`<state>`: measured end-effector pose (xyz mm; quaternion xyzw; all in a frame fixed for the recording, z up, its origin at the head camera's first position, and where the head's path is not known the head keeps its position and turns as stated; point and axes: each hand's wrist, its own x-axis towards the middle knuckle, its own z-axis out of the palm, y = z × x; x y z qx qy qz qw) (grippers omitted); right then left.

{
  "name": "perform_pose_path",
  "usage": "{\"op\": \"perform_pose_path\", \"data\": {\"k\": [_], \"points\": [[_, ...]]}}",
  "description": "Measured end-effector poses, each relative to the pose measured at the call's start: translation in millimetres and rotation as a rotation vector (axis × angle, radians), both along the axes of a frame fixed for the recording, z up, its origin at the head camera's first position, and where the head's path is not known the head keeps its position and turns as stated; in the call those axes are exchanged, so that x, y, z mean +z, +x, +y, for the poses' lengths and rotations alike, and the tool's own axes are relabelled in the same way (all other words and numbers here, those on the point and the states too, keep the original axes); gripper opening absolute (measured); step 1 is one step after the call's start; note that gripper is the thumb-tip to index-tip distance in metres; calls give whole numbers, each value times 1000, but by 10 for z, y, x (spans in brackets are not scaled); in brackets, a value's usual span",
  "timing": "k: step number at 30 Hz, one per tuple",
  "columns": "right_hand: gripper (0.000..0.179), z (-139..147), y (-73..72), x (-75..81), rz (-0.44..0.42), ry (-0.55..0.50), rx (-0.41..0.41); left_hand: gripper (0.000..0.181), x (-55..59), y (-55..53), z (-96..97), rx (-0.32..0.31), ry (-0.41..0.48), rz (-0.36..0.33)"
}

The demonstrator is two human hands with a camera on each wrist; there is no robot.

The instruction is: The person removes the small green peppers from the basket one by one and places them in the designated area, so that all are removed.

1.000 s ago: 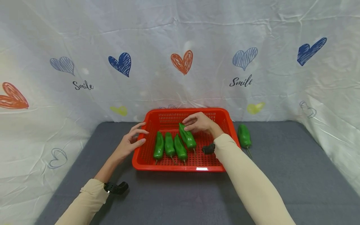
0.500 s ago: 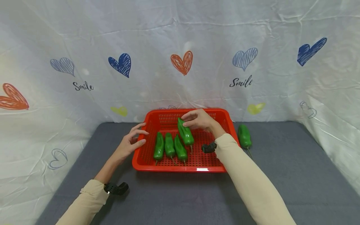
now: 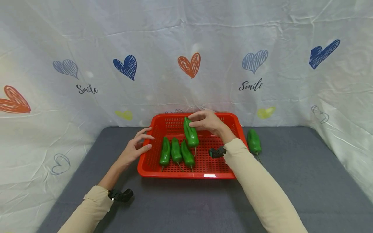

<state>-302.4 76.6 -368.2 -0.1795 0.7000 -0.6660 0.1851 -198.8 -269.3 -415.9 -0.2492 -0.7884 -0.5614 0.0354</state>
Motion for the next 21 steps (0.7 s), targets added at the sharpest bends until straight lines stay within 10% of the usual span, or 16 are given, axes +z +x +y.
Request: {"op": "perform_pose_path", "data": {"k": [21], "points": [[35,-64,129,426,9,-101,-9,27,6,5,3,-5,9,-4]]}}
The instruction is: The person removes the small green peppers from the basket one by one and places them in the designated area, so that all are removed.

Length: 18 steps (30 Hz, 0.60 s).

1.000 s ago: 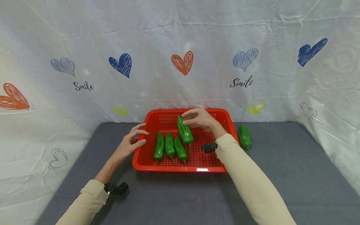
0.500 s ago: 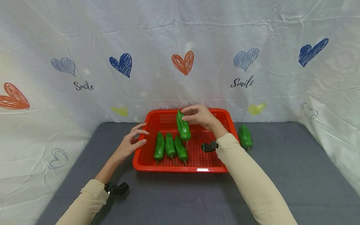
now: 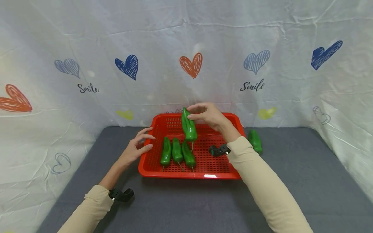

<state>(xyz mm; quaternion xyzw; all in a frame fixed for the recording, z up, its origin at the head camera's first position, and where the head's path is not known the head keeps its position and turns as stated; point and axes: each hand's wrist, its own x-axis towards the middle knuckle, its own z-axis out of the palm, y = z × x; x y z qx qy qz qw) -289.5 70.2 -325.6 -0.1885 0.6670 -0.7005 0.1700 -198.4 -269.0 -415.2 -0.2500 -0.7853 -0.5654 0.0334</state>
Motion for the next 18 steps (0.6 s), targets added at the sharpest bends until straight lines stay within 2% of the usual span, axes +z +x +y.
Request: {"op": "perform_pose_path", "data": {"k": [10,18], "points": [[38,110,100,361,25,-31,-22,26,9,6,-2,4,-4,-1],[38,268,189,452,23,-34,-45,26,-2,-2,6,8,-9,0]]}}
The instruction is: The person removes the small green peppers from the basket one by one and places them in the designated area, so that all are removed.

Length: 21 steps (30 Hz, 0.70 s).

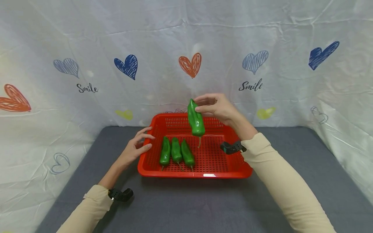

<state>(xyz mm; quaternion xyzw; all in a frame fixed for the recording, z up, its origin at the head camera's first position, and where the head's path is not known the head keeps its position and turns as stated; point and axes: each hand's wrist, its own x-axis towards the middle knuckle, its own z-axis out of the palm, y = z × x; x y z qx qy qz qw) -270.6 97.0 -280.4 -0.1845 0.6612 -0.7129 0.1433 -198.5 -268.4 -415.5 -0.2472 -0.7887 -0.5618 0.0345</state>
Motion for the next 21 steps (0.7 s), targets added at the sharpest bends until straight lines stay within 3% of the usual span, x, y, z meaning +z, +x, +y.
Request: {"op": "perform_pose_path", "data": {"k": [21], "points": [[34,169,31,-145,-28,52,-66,26,-20,-4,-12,-9,15,-1]]}}
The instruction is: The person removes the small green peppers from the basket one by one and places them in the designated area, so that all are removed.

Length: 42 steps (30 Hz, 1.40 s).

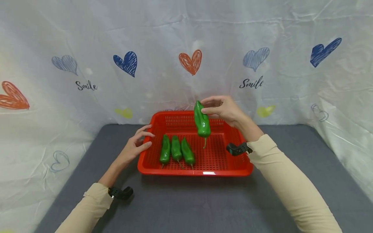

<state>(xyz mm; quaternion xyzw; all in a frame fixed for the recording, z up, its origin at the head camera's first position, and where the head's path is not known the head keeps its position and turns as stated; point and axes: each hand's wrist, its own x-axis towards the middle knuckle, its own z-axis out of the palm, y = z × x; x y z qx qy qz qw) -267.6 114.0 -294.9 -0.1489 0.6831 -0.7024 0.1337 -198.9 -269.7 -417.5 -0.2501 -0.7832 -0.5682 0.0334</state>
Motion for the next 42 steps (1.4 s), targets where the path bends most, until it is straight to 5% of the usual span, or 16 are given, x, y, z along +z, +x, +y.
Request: {"op": "perform_pose_path", "data": {"k": [27,42], "points": [[39,234,-26,-152,33,52,53,26,24,10,18,7,-17,9],[36,647,22,-167,18,24,-21,27,-11,-5,2,-9,-16,14]]}}
